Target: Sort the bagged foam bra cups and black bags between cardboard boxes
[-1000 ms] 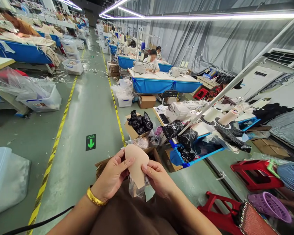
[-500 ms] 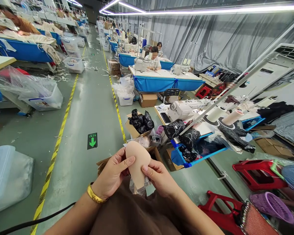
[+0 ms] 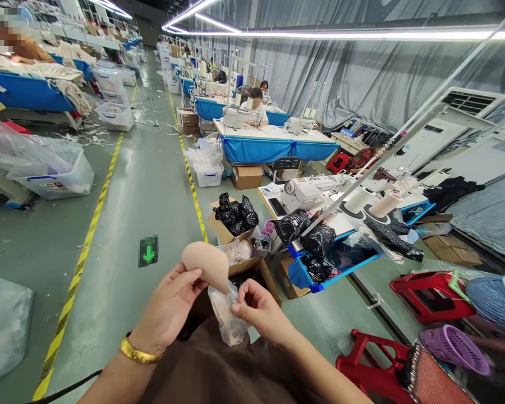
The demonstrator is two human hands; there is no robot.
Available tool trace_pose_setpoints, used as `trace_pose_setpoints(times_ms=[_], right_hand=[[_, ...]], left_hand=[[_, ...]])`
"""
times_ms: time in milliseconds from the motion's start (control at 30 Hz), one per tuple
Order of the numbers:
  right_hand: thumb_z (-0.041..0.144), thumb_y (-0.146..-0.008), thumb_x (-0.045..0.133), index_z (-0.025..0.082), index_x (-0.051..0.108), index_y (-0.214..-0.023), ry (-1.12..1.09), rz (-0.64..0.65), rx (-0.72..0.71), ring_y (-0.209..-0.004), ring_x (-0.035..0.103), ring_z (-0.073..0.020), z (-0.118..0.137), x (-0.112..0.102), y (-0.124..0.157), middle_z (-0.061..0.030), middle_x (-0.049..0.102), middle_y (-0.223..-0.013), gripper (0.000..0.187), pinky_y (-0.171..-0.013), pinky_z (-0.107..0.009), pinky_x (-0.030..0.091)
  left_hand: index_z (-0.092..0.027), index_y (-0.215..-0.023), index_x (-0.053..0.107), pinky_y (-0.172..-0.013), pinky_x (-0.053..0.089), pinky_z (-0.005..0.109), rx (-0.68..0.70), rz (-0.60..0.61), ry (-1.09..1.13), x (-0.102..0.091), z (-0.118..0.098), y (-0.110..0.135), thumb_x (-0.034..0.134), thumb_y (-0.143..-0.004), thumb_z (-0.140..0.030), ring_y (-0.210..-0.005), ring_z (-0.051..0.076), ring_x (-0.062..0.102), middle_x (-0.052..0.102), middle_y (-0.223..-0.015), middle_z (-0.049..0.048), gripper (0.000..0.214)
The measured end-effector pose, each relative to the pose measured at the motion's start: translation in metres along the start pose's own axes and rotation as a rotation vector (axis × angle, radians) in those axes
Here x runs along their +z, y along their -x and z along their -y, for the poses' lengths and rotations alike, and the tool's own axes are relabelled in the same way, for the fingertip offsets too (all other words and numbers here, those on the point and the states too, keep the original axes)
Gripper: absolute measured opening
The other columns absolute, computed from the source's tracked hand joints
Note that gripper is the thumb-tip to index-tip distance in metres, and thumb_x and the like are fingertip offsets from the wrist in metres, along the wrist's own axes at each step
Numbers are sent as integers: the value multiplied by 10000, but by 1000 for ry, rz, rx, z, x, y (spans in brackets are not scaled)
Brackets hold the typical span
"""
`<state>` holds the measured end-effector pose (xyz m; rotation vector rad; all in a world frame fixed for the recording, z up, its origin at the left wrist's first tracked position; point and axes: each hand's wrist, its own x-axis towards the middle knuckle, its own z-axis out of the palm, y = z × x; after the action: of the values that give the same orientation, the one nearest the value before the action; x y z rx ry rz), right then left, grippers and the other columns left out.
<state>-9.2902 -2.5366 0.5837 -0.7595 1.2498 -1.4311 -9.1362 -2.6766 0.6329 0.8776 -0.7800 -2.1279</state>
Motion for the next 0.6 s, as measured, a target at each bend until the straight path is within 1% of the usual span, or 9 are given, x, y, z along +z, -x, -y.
trace_pose_setpoints(times_ms=[67,133,200,300,367,433,467,533,600], right_hand=[[567,-735,896,205,546,-887,25,-92,33,-669,405,-109,-14,-7,0,60,488,-741,526,-612,-237,304],[635,-743,855,195,580,-956,50,-144,74,-677,440,-119,-29,-16,0,50,510,-761,561,-642,-253,348],[688,-750,811,177,609,-968,121,-174,103,-691,458,-134,-42,-24,0,26,539,-788,591,-661,-273,368],[674,-815,733,181,605,-907,277,-231,103,-730,465,-159,-59,-34,-2,0,550,-814,518,-678,-294,368],[604,-886,664,195,587,-885,377,-272,95,-754,476,-176,-72,-39,-6,-4,548,-812,416,-698,-305,375],[505,-928,610,206,574,-885,468,-297,80,-782,500,-192,-88,-46,-11,-11,563,-824,304,-720,-312,390],[452,-934,596,209,580,-902,520,-288,84,-793,514,-198,-97,-51,-14,-15,578,-833,246,-726,-314,396],[341,-912,603,211,619,-956,642,-205,119,-824,556,-208,-118,-68,-23,-24,623,-873,138,-739,-313,409],[242,-860,645,214,665,-1003,768,-91,175,-868,604,-214,-141,-94,-39,-34,667,-935,147,-758,-304,428]], left_hand=[[-211,-904,773,-789,611,257,45,-98,7,-14,-1,-9,935,-580,-199,-979,195,628,745,-989,31,363],[-201,-874,762,-757,597,228,51,-144,-35,-31,1,-16,914,-546,-193,-926,181,621,738,-928,17,362],[-195,-830,743,-696,573,195,11,-166,-80,-48,7,-22,886,-521,-198,-844,163,605,719,-849,-4,340],[-209,-773,706,-624,544,185,-98,-249,-81,-68,25,-28,837,-460,-173,-773,157,594,670,-746,-47,341],[-218,-768,686,-620,544,200,-180,-307,-74,-77,43,-34,802,-440,-165,-759,160,602,658,-734,-65,351],[-228,-767,665,-624,545,217,-242,-355,-74,-86,63,-42,808,-449,-191,-754,163,617,664,-750,-73,351],[-233,-772,655,-632,548,231,-268,-367,-74,-91,73,-46,831,-466,-222,-765,171,630,677,-773,-70,353],[-243,-828,666,-677,566,268,-343,-400,-85,-102,95,-57,890,-503,-312,-856,209,675,726,-864,-47,401],[-255,-929,699,-768,592,340,-426,-450,-146,-117,118,-69,919,-534,-417,-1038,282,695,766,-1007,-2,481]])
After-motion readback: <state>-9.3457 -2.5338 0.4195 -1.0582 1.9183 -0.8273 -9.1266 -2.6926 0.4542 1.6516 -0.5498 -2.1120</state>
